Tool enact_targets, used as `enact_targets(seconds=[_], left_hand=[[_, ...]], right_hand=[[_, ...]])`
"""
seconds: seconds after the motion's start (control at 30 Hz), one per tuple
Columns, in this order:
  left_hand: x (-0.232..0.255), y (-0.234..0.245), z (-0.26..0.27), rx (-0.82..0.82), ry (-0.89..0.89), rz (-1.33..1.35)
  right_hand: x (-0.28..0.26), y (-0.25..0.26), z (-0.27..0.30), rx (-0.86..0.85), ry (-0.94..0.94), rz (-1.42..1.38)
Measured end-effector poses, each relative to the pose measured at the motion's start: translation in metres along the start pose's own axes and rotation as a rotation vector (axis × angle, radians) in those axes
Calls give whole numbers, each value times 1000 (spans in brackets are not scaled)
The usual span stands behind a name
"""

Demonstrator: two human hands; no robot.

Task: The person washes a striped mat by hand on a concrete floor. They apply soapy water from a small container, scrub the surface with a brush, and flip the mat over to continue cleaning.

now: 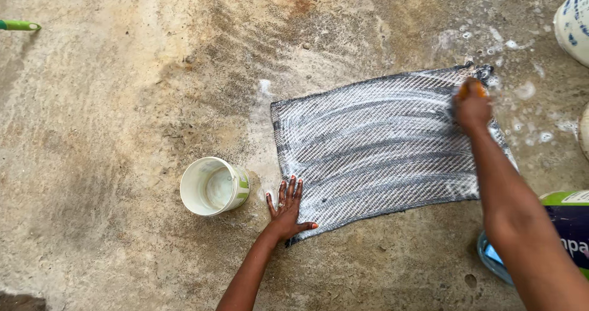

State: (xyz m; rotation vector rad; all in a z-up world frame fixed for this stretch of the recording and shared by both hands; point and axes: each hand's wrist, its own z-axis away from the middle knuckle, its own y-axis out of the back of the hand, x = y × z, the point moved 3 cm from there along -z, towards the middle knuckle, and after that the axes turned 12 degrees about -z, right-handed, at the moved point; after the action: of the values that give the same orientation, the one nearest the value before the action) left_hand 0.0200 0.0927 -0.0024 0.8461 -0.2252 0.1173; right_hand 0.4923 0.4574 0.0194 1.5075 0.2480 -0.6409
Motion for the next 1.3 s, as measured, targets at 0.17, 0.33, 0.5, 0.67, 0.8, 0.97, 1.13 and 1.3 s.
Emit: enact_targets(seconds=[0.17,0.33,0.5,0.67,0.8,0.97,1.13,1.3], left_hand=[[1,1,2,16,12,5],[0,1,4,49,14,-19],[1,3,4,50,22,3],[3,0,2,42,19,17],[2,-3,1,50,26,-5],[4,2,6,49,45,4],[3,-1,2,67,55,-23],[-1,-5,1,65,38,-19]], right_hand=[[-243,-155,169,-170,730,-136],[-295,-158,246,-530,908,-43],[-81,-33,74,-136,295,-86],[55,58,46,13,-22,39],[-89,-45,109,-250,-8,-289],[-251,-113,286,-505,786,-67],[-131,-66,200,-334,417,-145],[64,40,103,73,-36,170]])
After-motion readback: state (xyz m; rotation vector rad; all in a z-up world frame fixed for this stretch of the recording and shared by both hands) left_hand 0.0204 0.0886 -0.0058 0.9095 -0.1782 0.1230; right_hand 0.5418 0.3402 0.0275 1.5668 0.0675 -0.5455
